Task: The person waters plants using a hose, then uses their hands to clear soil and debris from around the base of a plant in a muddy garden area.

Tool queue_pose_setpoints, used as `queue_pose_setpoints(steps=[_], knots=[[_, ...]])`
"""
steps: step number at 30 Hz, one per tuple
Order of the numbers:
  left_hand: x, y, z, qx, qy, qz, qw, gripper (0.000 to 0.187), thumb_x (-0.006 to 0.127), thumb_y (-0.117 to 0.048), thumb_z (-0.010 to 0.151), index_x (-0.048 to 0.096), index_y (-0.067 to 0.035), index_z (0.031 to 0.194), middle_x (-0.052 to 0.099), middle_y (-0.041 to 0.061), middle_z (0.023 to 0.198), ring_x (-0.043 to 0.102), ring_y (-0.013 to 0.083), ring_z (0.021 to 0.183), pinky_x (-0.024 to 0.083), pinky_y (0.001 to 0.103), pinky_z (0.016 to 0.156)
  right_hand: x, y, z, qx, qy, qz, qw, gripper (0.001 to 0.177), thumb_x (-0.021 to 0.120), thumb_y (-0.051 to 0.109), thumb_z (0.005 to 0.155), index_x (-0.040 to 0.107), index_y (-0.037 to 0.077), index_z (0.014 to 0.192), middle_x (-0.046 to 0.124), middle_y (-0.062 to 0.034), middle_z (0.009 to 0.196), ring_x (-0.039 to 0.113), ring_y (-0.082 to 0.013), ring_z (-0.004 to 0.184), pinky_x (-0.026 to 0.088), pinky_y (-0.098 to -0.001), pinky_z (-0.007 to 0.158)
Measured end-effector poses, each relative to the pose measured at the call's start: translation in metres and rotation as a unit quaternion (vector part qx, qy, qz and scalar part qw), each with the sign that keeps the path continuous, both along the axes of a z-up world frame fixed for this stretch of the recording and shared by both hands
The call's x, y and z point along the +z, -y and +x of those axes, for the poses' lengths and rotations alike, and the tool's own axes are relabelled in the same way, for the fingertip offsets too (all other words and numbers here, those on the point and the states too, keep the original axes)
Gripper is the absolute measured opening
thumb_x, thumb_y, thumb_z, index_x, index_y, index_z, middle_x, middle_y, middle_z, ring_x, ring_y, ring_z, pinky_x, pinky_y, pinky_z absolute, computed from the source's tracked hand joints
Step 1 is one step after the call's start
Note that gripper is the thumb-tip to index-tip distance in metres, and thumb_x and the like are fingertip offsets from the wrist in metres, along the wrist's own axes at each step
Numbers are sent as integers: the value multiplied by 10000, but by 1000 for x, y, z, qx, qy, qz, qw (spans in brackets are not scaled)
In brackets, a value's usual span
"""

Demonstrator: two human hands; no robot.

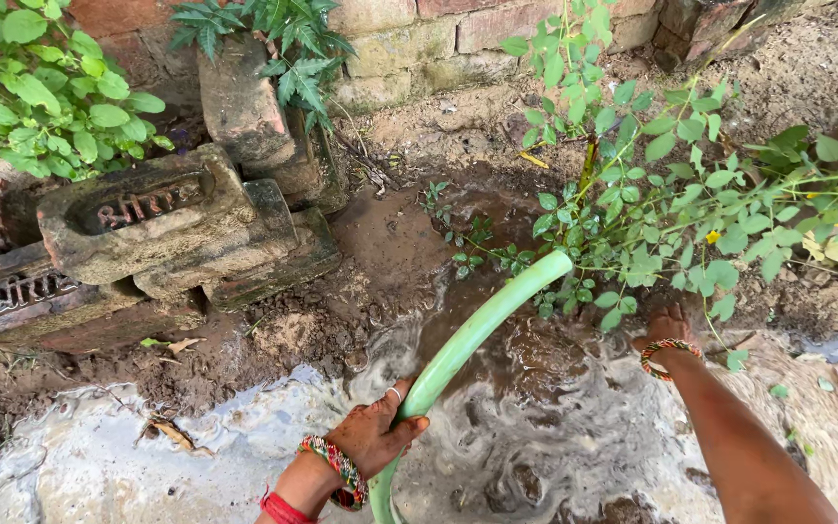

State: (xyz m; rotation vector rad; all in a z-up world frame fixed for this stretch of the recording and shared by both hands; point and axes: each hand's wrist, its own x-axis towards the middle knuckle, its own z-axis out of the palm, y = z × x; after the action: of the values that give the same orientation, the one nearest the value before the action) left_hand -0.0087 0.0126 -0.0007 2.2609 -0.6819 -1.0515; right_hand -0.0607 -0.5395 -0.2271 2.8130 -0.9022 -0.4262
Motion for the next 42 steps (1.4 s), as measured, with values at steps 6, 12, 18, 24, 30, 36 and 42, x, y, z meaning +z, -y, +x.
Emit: queue_pose_setpoints(steps=[6,12,18,24,30,36,42], knots=[[-1,3,0,6,-17,-26,1000,713,539,-469,970,303,-94,1529,743,175,972,738,306,945,551,428,849,-6,13,14,-29,72,177,981,1328,945,571,576,249,97,1603,254,-128,1666,172,-320,1563,228,-418,1271],[-7,7,4,-1,-9,-21,1000,682,525,-494,991,345,-83,1503,734,172,957,722,306,954,539,426,857,-31,-4,18,-19,-138,53,989,1095,656,795,791,358,78,1563,189,-69,1712,176,-296,1563,244,-451,1245],[-9,12,8,-8,-13,18,1000,753,494,-537,967,312,-46,1509,722,188,970,722,321,955,546,431,852,-33,-8,8,-11,-98,95,991,853,610,717,814,467,285,1535,383,41,1655,273,-248,1575,310,-422,1287],[-18,11,6,-22,17,17,999,808,487,-557,987,250,-14,1537,714,211,1016,711,319,994,544,415,893,-32,-26,-11,-126,13,216,968,800,775,489,794,500,241,1503,560,-109,1451,569,-299,1226,508,-420,1032],[-22,7,5,-23,-2,42,999,762,485,-539,963,277,-87,1539,734,202,1016,719,327,995,537,421,892,-27,-53,-34,-143,-56,213,965,801,789,568,798,545,268,1499,697,-117,1349,788,-218,963,662,-357,820],[-25,9,3,-34,29,35,998,776,507,-540,963,303,-57,1535,725,209,1062,703,337,1014,534,430,903,-20,-66,-50,-35,-124,192,973,1096,703,841,747,356,210,1574,378,-52,1646,538,-251,1398,494,-394,1127],[-17,8,2,-46,38,42,997,840,492,-562,984,232,-14,1564,723,207,1065,702,321,1022,534,417,916,-24,-84,-58,-13,-195,161,967,1115,818,627,731,264,267,1629,395,-65,1624,456,-275,1452,450,-387,1174]])
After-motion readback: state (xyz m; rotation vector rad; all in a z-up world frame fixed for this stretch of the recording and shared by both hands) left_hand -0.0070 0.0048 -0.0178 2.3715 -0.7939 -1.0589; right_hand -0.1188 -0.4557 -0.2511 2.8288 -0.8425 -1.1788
